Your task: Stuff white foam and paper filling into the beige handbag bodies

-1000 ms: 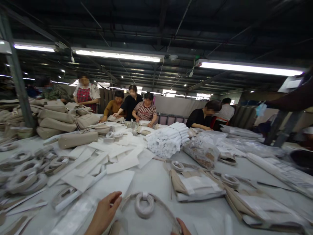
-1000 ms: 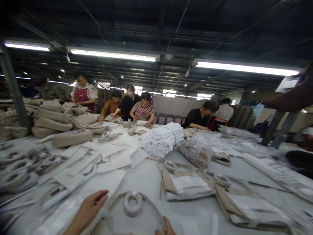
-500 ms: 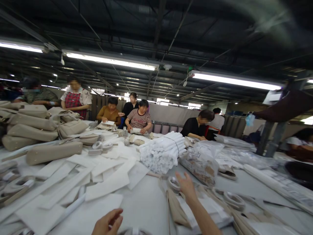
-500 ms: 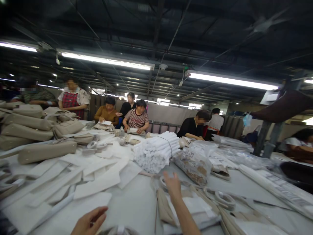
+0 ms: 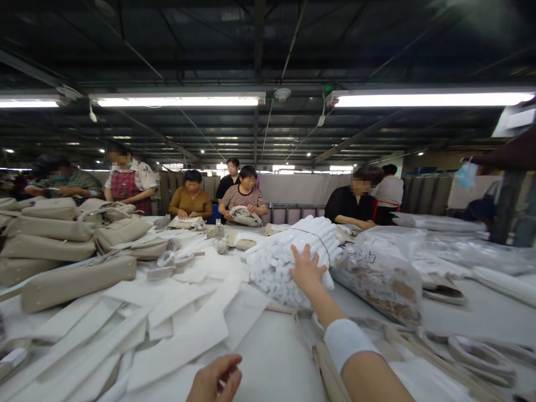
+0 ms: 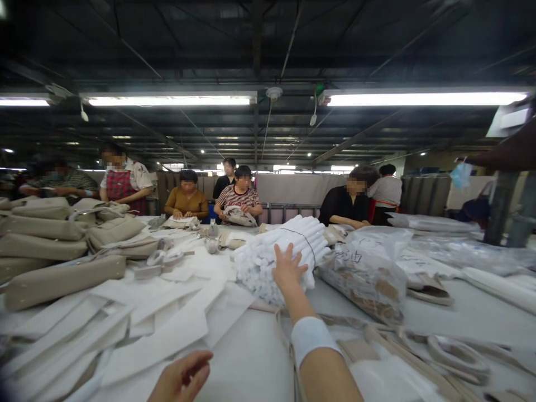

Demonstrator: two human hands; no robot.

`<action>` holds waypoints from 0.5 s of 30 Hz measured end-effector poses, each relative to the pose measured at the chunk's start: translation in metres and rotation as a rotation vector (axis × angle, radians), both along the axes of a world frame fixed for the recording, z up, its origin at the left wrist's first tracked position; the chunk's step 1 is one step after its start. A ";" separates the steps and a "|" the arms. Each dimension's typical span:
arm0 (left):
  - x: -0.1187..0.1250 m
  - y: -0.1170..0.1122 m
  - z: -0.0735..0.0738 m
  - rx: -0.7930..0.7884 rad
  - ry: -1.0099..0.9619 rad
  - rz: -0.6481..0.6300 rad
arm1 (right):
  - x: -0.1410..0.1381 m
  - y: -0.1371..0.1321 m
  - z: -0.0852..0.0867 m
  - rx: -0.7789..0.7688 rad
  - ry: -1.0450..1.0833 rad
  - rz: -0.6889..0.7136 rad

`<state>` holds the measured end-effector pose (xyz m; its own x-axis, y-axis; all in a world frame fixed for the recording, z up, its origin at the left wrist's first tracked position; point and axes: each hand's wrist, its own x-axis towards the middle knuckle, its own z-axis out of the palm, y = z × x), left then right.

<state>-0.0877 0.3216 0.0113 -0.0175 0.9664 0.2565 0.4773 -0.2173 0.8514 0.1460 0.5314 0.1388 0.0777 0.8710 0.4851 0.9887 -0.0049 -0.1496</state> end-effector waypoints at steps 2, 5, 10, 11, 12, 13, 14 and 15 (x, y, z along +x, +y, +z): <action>-0.002 0.011 0.021 0.012 0.034 -0.008 | 0.028 -0.001 -0.021 0.027 0.025 -0.041; -0.001 0.038 0.047 0.097 0.017 0.094 | 0.087 -0.004 -0.049 0.073 0.132 -0.034; 0.018 0.121 0.085 0.145 -0.116 0.216 | 0.177 -0.009 -0.088 0.299 0.189 0.281; 0.024 0.141 0.094 0.152 -0.147 0.227 | 0.189 -0.011 -0.093 0.331 0.195 0.327; 0.031 0.160 0.102 0.156 -0.181 0.239 | 0.198 -0.015 -0.098 0.350 0.205 0.361; 0.039 0.178 0.109 0.152 -0.213 0.247 | 0.206 -0.019 -0.101 0.353 0.222 0.386; 0.047 0.194 0.114 0.149 -0.240 0.256 | 0.212 -0.023 -0.104 0.337 0.249 0.403; 0.055 0.208 0.118 0.139 -0.257 0.254 | 0.217 -0.027 -0.105 0.297 0.294 0.409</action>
